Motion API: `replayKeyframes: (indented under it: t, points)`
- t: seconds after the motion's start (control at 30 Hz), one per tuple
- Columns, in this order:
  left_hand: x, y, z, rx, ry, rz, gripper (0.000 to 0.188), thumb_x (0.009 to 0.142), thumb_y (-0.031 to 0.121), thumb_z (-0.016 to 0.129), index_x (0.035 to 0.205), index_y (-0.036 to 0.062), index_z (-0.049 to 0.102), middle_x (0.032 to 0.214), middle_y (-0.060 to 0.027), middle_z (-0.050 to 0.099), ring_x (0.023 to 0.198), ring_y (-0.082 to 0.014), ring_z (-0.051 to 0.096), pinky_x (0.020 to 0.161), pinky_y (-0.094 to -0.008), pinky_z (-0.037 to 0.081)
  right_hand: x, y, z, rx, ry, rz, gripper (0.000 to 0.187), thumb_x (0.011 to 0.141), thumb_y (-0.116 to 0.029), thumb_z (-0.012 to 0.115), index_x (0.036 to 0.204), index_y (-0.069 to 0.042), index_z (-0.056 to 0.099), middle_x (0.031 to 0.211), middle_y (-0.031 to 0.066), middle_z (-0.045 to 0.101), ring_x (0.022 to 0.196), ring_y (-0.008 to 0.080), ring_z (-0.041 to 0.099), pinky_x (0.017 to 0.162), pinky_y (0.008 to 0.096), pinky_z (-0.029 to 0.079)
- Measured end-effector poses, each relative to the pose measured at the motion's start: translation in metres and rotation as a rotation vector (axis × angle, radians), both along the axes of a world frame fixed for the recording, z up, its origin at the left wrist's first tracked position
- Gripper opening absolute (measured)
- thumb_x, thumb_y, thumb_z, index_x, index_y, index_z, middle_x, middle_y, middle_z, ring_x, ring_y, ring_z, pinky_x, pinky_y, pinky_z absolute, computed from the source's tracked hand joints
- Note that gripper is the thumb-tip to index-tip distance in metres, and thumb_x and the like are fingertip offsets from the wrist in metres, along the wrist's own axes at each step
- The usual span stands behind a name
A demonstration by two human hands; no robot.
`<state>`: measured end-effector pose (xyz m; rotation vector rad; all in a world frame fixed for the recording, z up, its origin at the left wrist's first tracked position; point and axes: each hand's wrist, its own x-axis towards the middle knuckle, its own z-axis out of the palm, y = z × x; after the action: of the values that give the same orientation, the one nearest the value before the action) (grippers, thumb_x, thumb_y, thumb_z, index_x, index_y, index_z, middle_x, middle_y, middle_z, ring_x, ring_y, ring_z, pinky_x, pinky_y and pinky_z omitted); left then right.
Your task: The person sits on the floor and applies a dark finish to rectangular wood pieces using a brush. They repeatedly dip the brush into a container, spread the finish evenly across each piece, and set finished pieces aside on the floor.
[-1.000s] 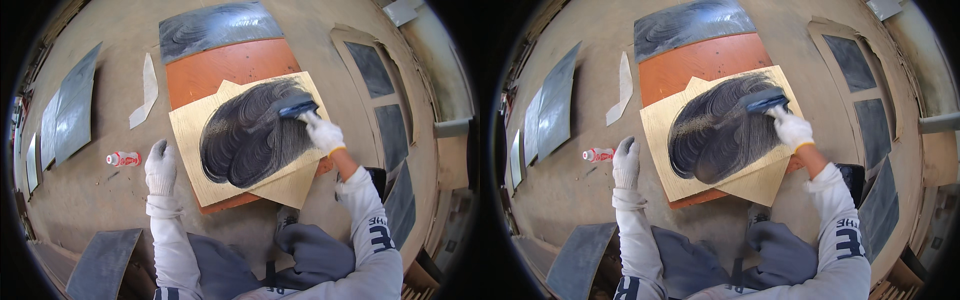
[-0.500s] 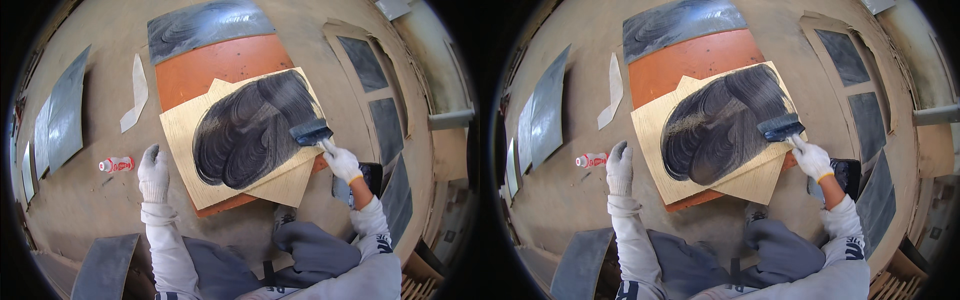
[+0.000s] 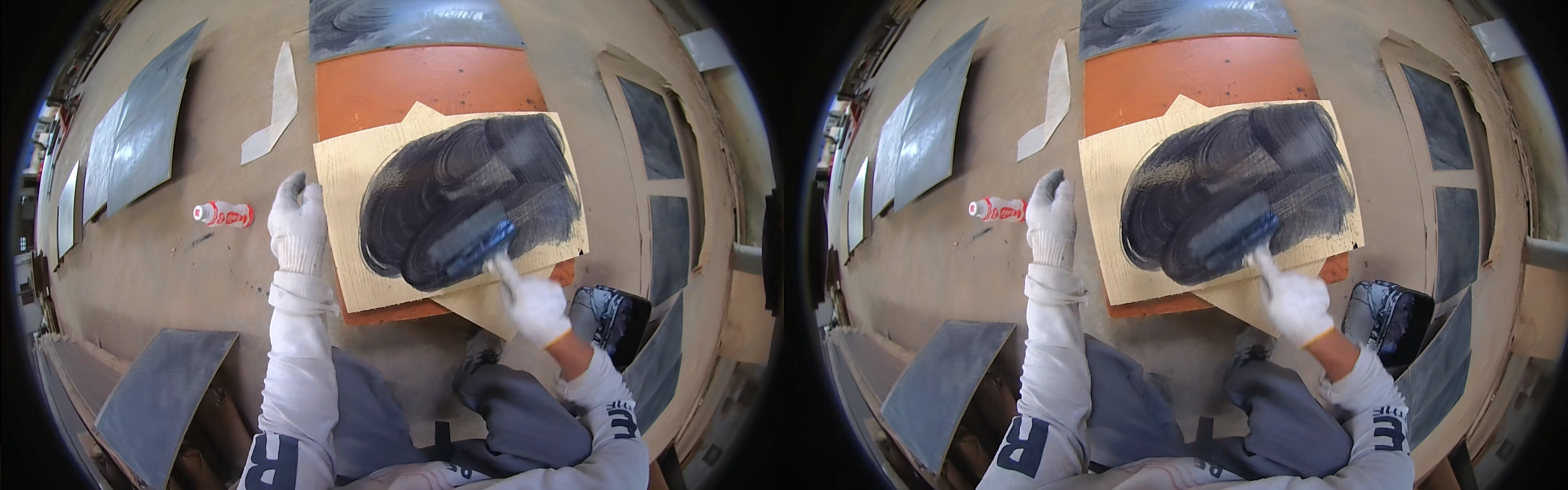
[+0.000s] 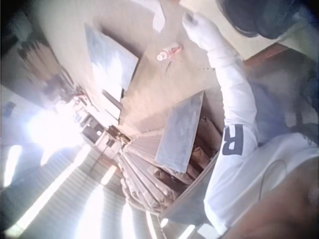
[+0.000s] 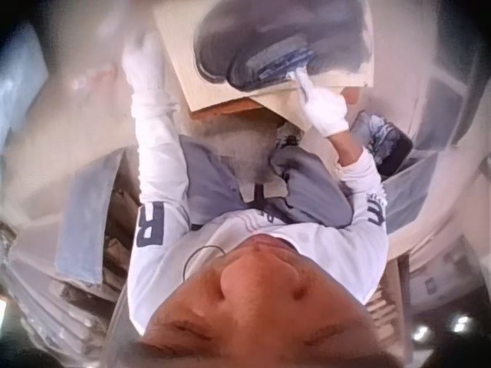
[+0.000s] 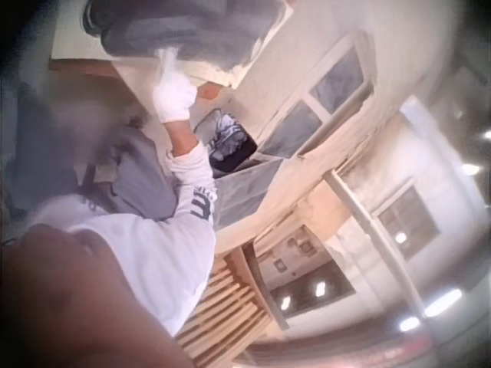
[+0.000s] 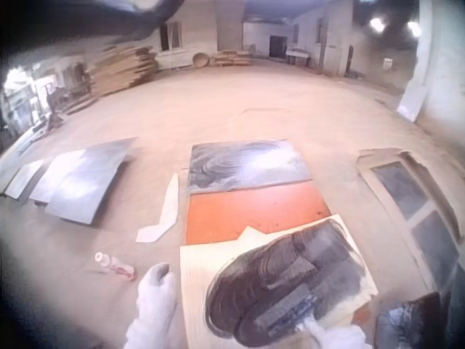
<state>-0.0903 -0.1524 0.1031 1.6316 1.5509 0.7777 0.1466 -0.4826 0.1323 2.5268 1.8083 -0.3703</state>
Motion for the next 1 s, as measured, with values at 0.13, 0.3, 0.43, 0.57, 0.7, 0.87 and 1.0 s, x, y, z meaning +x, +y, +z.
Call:
replayKeyframes:
  t: [0.13, 0.3, 0.43, 0.57, 0.7, 0.87, 1.0]
  points:
    - [0.006, -0.001, 0.003, 0.077, -0.108, 0.079, 0.045, 0.099, 0.019, 0.067, 0.138, -0.0041, 0.067, 0.134, -0.0214, 0.073, 0.126, -0.0300, 0.069, 0.110, -0.0386, 0.051, 0.029, 0.120, -0.009, -0.044, 0.030, -0.126, 0.042, 0.103, -0.027, 0.058, 0.145, -0.023, 0.055, 0.073, 0.0143, 0.072, 0.066, 0.0385, 0.072, 0.060, 0.0538, 0.056]
    - [0.002, -0.004, 0.004, 0.067, -0.133, 0.083, 0.044, 0.099, 0.018, 0.067, 0.138, -0.0038, 0.067, 0.134, -0.0199, 0.073, 0.126, -0.0288, 0.068, 0.111, -0.0381, 0.050, -0.024, 0.185, -0.029, 0.046, 0.176, 0.106, 0.031, 0.101, -0.022, 0.055, 0.131, -0.024, 0.063, 0.077, 0.0134, 0.074, 0.070, 0.0375, 0.074, 0.066, 0.0542, 0.057]
    - [-0.028, 0.004, 0.004, 0.053, -0.112, 0.124, 0.044, 0.099, 0.018, 0.068, 0.138, -0.0028, 0.067, 0.133, -0.0196, 0.073, 0.126, -0.0281, 0.069, 0.111, -0.0375, 0.050, -0.031, 0.089, -0.008, -0.001, 0.079, 0.238, 0.058, 0.098, -0.022, 0.062, 0.155, -0.022, 0.052, 0.070, 0.0119, 0.072, 0.058, 0.0343, 0.071, 0.054, 0.0508, 0.055]
    - [-0.047, -0.004, 0.019, 0.071, -0.074, 0.120, 0.043, 0.099, 0.018, 0.067, 0.138, -0.0017, 0.067, 0.134, -0.0197, 0.073, 0.127, -0.0288, 0.069, 0.111, -0.0383, 0.050, 0.033, 0.060, 0.002, -0.114, -0.043, -0.056, 0.056, 0.100, -0.028, 0.064, 0.155, -0.029, 0.052, 0.076, 0.0165, 0.074, 0.067, 0.0380, 0.073, 0.064, 0.0540, 0.056]
    - [-0.035, -0.001, 0.015, 0.085, -0.070, 0.089, 0.043, 0.099, 0.018, 0.067, 0.138, -0.0013, 0.067, 0.135, -0.0202, 0.073, 0.129, -0.0311, 0.068, 0.111, -0.0399, 0.050, 0.069, 0.145, -0.021, -0.020, -0.087, -0.257, 0.038, 0.105, -0.036, 0.052, 0.139, -0.022, 0.058, 0.085, 0.0198, 0.076, 0.078, 0.0427, 0.074, 0.071, 0.0595, 0.056]
    - [-0.032, 0.000, 0.004, 0.085, -0.016, 0.064, 0.044, 0.099, 0.019, 0.067, 0.138, -0.0006, 0.067, 0.136, -0.0210, 0.072, 0.130, -0.0325, 0.067, 0.112, -0.0410, 0.050, -0.012, 0.178, -0.017, -0.124, 0.136, -0.026, 0.041, 0.105, -0.031, 0.052, 0.145, -0.033, 0.058, 0.088, 0.0182, 0.077, 0.083, 0.0402, 0.076, 0.078, 0.0558, 0.058]
    - [-0.037, 0.001, 0.015, 0.078, -0.010, 0.079, 0.044, 0.099, 0.019, 0.067, 0.138, 0.0001, 0.067, 0.136, -0.0202, 0.072, 0.131, -0.0324, 0.067, 0.113, -0.0409, 0.049, 0.046, 0.148, 0.008, -0.176, 0.027, -0.259, 0.045, 0.106, -0.036, 0.051, 0.150, -0.027, 0.055, 0.097, 0.0192, 0.078, 0.090, 0.0415, 0.076, 0.084, 0.0570, 0.058]
